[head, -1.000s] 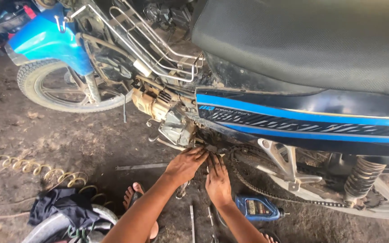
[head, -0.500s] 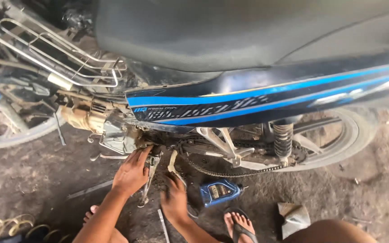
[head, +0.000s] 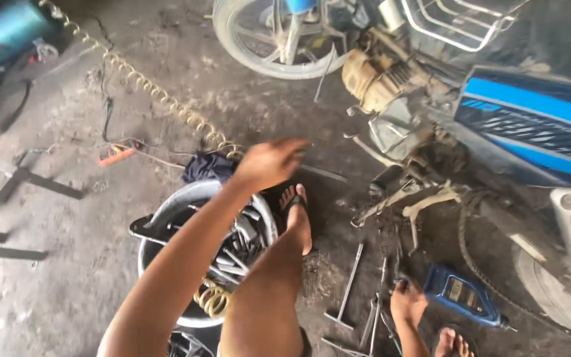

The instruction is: The person works on the rear chain of a blue motorcycle, using pliers to remove the old chain and then using a wrench to adjust the rear wheel sprocket. The person is wearing flip-flops and is positioned on the ground next to the motorcycle.

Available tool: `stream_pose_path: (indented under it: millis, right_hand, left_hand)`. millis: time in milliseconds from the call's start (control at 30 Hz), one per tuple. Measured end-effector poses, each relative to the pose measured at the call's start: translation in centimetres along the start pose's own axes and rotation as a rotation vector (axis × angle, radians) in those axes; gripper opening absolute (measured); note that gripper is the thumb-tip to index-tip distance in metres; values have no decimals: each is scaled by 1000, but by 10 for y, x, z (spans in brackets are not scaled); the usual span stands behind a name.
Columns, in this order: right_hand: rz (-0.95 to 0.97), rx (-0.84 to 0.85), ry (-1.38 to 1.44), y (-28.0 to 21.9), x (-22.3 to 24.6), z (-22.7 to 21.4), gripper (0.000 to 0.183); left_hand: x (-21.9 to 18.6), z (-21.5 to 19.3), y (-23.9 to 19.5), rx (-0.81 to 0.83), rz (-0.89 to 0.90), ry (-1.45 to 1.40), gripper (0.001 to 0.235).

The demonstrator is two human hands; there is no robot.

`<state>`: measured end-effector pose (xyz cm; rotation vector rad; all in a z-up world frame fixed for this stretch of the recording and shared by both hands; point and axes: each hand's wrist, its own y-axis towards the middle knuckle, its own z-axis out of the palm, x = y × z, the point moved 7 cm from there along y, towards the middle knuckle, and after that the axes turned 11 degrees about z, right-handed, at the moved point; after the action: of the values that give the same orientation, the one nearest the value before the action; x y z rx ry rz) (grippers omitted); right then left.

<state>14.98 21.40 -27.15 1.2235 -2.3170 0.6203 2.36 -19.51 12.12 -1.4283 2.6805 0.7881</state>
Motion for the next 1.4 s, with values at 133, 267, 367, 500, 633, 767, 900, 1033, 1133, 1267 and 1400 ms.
stream_pose_path:
  millis: [133, 267, 367, 500, 633, 767, 900, 1033, 1133, 1267, 1400]
  right_hand:
    - [-92, -57, -197, 1, 8, -21, 26]
    - [-292, -68, -353, 1, 30, -25, 29]
    - [-438, -56, -450, -22, 33, -21, 32]
    - [-552, 14, -572, -71, 4, -5, 37]
    - [-439, 122, -532, -74, -15, 12, 42]
    - [-245, 367, -462, -58, -35, 14, 51]
    - [-528, 362, -309, -38, -10, -16, 58]
    - [-833, 406, -479, -3, 42, -92, 39]
    - [-750, 463, -720, 9, 82, -195, 29]
    - [-495, 568, -893, 1, 109, -306, 18]
    - [-234, 762, -808, 9, 55, -309, 34]
  left_hand:
    - [42, -46, -139, -133, -301, 97, 27]
    - [40, -51, -331, -382, -913, 39, 27]
    - [0, -35, -429, -391, -1179, 114, 28]
    - [-26, 10, -500, -604, -1513, -205, 30]
    - [6, 7, -437, -715, -1044, -362, 22]
    - [-12, -57, -275, -706, -508, -246, 9]
    - [-100, -110, -81, -648, -59, -639, 14]
    - [-222, -92, 56, -353, 509, -632, 19]
    - [-264, -10, 99, -70, 598, -561, 20]
    - [-233, 117, 47, 547, 486, -229, 24]
    - [-186, 173, -16, 983, 364, -156, 20]
